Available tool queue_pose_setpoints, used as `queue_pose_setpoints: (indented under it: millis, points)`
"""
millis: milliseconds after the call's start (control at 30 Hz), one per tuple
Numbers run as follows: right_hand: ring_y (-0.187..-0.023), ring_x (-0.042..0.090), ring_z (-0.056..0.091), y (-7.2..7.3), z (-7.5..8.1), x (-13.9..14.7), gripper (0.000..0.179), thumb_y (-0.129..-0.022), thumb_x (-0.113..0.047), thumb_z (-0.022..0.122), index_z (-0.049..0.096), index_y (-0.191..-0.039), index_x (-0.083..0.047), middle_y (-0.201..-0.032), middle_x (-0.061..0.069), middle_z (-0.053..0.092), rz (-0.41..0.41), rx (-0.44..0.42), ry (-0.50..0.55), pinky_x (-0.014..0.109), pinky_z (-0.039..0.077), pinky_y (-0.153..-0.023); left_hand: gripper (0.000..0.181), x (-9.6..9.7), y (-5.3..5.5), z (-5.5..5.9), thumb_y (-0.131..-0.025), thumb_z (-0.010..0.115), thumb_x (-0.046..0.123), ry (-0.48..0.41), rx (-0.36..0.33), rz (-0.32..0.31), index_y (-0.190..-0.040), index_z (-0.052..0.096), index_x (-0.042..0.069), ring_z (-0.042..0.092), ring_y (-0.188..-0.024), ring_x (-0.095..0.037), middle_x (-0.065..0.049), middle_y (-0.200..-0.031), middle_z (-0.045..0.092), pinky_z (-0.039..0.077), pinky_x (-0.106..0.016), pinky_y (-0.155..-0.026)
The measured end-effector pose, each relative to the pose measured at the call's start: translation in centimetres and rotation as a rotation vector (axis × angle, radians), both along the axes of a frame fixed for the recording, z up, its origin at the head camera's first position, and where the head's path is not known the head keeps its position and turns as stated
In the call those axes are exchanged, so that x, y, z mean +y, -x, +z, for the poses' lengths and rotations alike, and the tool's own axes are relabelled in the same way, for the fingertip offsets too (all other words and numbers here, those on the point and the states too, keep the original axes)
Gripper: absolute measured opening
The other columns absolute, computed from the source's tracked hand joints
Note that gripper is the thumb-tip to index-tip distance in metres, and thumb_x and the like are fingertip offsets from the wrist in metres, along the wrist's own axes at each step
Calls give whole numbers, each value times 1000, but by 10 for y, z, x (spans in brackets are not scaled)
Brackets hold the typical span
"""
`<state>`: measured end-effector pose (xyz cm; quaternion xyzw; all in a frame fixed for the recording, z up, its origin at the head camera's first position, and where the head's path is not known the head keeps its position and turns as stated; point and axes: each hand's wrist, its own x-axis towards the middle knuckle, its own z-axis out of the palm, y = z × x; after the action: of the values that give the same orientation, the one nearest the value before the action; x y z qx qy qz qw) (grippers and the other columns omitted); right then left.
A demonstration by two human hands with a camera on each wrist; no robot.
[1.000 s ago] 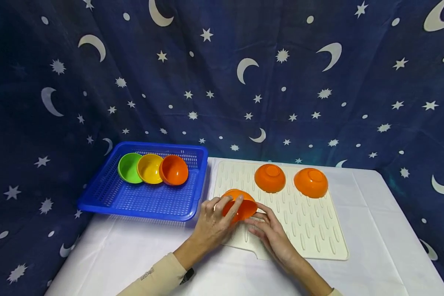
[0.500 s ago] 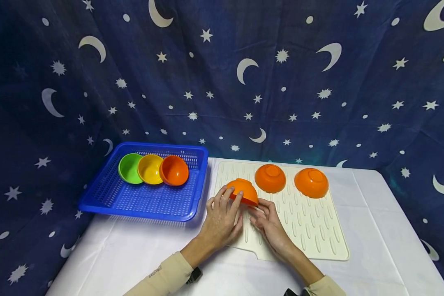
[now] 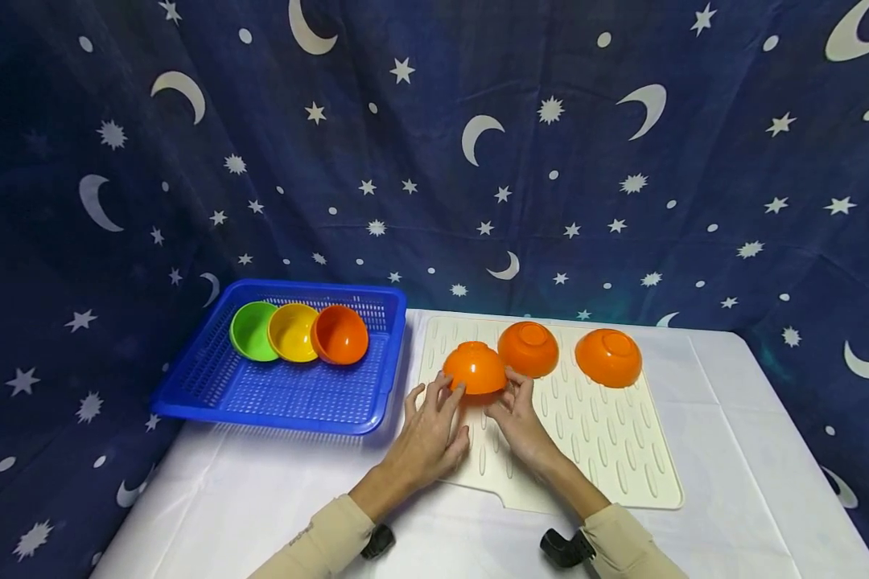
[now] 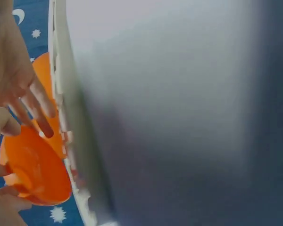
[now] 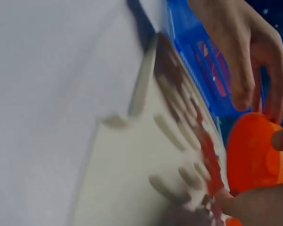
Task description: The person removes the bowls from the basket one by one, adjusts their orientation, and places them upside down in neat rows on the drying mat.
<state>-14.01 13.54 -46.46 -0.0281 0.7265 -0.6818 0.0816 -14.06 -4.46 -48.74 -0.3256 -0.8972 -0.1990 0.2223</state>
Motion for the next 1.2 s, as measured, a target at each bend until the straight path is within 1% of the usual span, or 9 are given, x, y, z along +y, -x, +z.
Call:
queue_pose_setpoints:
  millis: [200, 333, 433, 533, 600, 667, 767, 933, 1200]
  points:
    - [-130, 31, 22, 6, 5, -2, 67, -89, -4, 53, 5, -136, -4, -147, 19, 4, 44, 21, -80, 46, 25, -100, 60, -2, -4, -7, -79, 58, 31, 31, -56, 24, -129, 45, 1, 46, -115, -26, -17, -130, 35, 16, -53, -99]
    - [-127, 27, 30, 6, -6, -3, 69, -88, -7, 56, 8, -138, -8, -145, 18, 14, -1, 56, -169, 43, 31, -97, 61, -1, -5, -6, -79, 59, 33, 13, -121, 49, -131, 44, 6, 44, -116, -26, -15, -134, 30, 21, -52, -98]
    - [-104, 25, 50, 5, -11, -4, 67, -86, -8, 56, 12, -136, -9, -139, 19, 22, -50, 36, -224, 32, 46, -78, 57, 1, -8, -2, -79, 61, 33, -86, -281, 48, -129, 45, 9, 44, -115, -30, -15, -140, 21, 32, -50, -94]
    - [-82, 25, 54, 3, -12, -6, 64, -86, -8, 55, 13, -134, -8, -135, 23, 27, -61, 10, -212, 27, 46, -56, 58, 1, -10, 2, -81, 63, 33, -225, -478, 34, -130, 39, 11, 42, -116, -33, -14, -145, 12, 38, -49, -90]
    - [-86, 28, 56, 3, -11, -6, 62, -86, -7, 55, 15, -134, -6, -135, 24, 25, -66, 15, -203, 27, 49, -58, 64, 1, -11, 3, -82, 63, 33, -292, -569, 29, -134, 32, 11, 41, -117, -33, -12, -146, 10, 38, -48, -90]
    - [-104, 32, 51, 3, -9, -7, 59, -86, -9, 54, 18, -133, -8, -137, 24, 24, -72, 19, -205, 31, 49, -73, 69, 1, -11, 5, -83, 62, 33, -336, -622, 26, -138, 26, 12, 39, -120, -32, -10, -146, 10, 36, -48, -92]
    - [-121, 31, 38, 5, -6, -10, 56, -87, -8, 53, 20, -132, -7, -140, 25, 22, -89, 45, -188, 38, 40, -91, 73, 2, -11, 6, -83, 62, 32, -369, -637, 29, -140, 22, 12, 37, -120, -32, -9, -146, 9, 36, -49, -91]
    - [-122, 30, 36, 11, -9, -19, 61, -86, -6, 54, 15, -133, -6, -138, 24, 23, -90, 82, -155, 40, 36, -94, 74, 5, -6, 6, -81, 65, 29, -383, -581, 40, -139, 24, 8, 36, -122, -29, -10, -147, 6, 38, -44, -92]
    - [-118, 27, 37, 20, -20, -24, 71, -84, -14, 57, 18, -140, 4, -134, 15, 21, -123, 116, -398, 39, 39, -91, 76, 10, 24, 0, -81, 63, 30, -284, -545, 70, -139, 24, 1, 18, -131, -31, -21, -147, 4, 26, -45, -100]
